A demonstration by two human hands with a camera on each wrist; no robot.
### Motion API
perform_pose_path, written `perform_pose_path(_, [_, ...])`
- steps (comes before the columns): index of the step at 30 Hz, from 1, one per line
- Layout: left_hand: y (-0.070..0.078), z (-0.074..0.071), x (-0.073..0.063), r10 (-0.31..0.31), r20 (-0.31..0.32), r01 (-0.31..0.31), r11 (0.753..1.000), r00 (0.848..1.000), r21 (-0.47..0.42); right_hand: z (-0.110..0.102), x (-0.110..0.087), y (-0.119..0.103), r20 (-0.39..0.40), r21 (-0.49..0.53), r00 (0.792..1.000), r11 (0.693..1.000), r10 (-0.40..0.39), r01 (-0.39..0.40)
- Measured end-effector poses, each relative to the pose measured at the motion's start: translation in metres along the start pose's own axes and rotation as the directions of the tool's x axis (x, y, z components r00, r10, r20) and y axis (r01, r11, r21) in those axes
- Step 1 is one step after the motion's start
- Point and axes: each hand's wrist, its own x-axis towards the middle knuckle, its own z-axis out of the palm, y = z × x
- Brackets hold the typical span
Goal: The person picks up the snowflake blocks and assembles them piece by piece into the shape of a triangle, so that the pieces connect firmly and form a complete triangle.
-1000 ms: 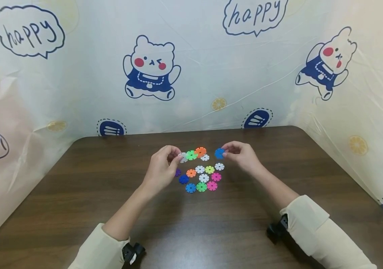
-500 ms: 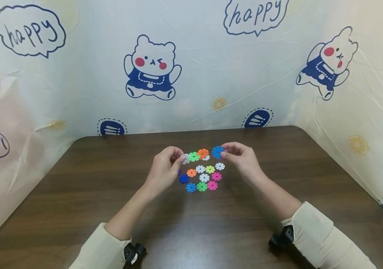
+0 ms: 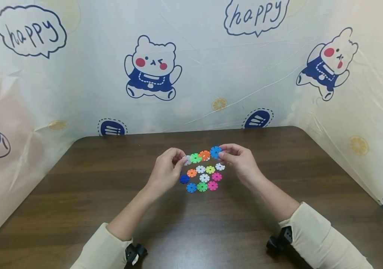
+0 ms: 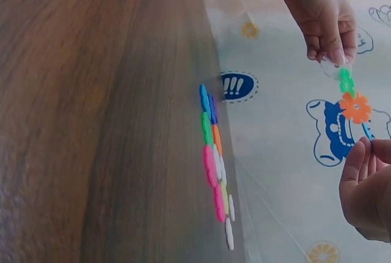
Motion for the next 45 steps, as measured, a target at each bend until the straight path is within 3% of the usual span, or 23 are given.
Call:
perform_pose_path(9, [0.002,0.000,-0.002,0.122,-0.010,-0.121,0.990,0.993,0.070,0.002,-0.001,-0.002,0.027,0.097,0.995,0.991,0.093,-0.095])
perform_pose_path(15, [0.002,-0.001,-0.003,0.227,-0.043,-0.222,0.970,0.973,0.100,0.003,-0.003,-0.004,0.037,0.162,0.990,0.977,0.135,-0.139])
perform_pose_path(24, [0.001,-0.001,-0.003,0.330,-0.081,-0.321,0.941,0.940,0.110,0.007,-0.005,-0.006,0.021,0.176,0.998,0.983,0.056,-0.058])
perform_pose_path(30, [0.000,0.000,-0.004,0.360,-0.077,-0.348,0.928,0.930,0.129,0.009,-0.004,-0.005,0.023,0.187,1.000,0.982,-0.003,-0.002])
perform_pose_path(45, [-0.001,0.002,0.000,0.436,-0.177,-0.411,0.897,0.882,0.163,0.009,0.007,-0.020,0.055,0.058,0.998,0.998,-0.013,0.010])
